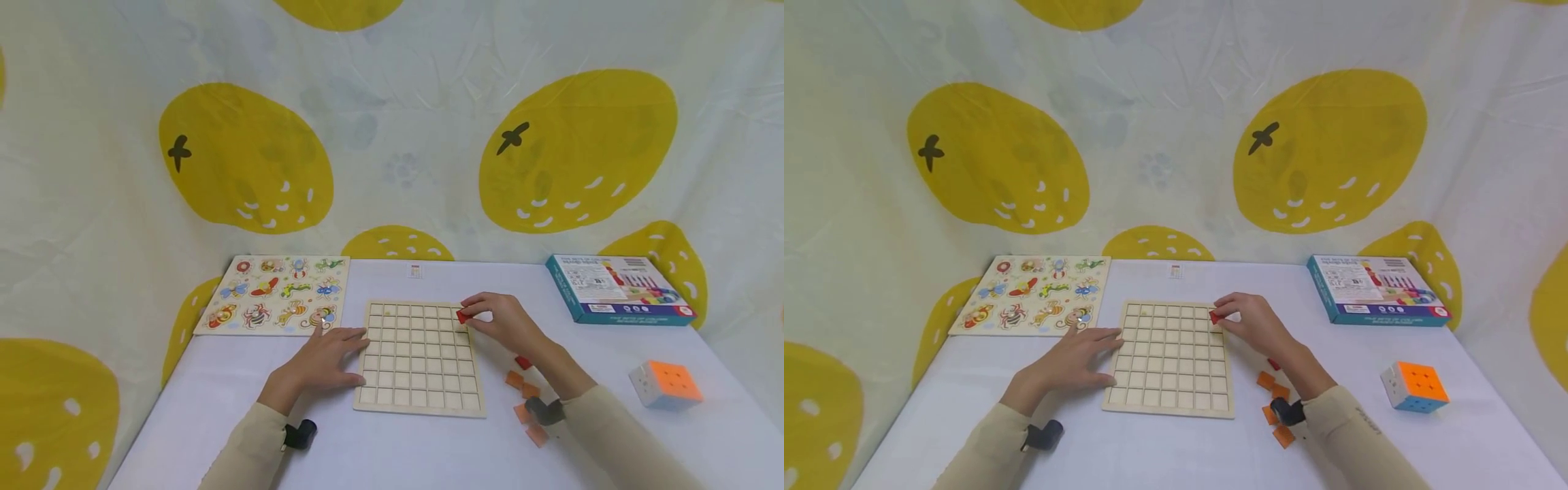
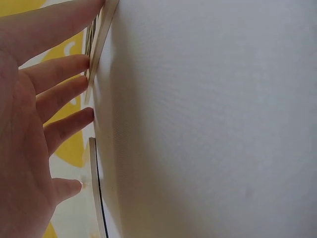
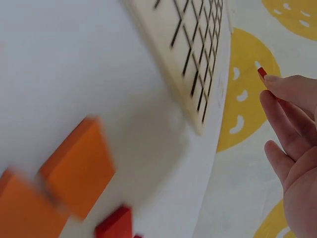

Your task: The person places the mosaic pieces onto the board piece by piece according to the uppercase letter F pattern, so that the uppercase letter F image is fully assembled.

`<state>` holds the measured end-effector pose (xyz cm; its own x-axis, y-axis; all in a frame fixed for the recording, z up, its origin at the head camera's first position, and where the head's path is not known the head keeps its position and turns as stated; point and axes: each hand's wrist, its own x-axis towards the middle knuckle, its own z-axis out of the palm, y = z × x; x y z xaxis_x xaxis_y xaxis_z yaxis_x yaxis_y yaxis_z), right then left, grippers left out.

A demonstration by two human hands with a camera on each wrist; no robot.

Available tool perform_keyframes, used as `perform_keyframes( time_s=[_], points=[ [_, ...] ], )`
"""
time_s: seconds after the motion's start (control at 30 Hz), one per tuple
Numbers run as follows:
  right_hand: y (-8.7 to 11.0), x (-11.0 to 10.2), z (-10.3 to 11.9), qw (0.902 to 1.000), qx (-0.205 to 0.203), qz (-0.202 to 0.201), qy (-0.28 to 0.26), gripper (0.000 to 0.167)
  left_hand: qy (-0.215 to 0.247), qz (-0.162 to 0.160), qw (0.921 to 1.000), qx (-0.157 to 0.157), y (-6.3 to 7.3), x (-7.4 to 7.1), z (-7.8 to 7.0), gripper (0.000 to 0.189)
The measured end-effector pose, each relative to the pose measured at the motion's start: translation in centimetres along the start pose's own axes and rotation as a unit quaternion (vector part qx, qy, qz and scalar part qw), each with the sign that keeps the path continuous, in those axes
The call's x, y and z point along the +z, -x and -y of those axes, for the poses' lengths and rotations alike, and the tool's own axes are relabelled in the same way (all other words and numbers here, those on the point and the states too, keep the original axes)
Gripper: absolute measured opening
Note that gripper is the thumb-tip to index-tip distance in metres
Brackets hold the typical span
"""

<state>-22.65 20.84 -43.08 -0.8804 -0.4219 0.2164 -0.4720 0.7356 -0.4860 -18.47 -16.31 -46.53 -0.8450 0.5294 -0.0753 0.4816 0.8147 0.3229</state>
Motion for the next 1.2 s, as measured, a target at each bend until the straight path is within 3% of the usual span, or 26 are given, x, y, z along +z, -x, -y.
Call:
perform_keyframes(
  time_s=[0.4,0.83,1.2],
  points=[
    [-4.6,2.4,3.0,0.9979,-0.02,-0.036,-0.05,0.017,0.0,0.002,1.0,-0.001,-0.3,0.0,0.2,0.072],
    [-6.5,6.6,3.6,0.99,0.066,0.057,-0.111,0.016,0.025,0.022,0.9994,-0.009,-0.6,-0.1,0.0,0.071],
    [-6.6,8.2,3.9,0.9918,0.066,0.073,-0.081,0.015,0.058,0.038,0.9968,-0.04,-0.4,-0.2,-0.7,0.071]
  ],
)
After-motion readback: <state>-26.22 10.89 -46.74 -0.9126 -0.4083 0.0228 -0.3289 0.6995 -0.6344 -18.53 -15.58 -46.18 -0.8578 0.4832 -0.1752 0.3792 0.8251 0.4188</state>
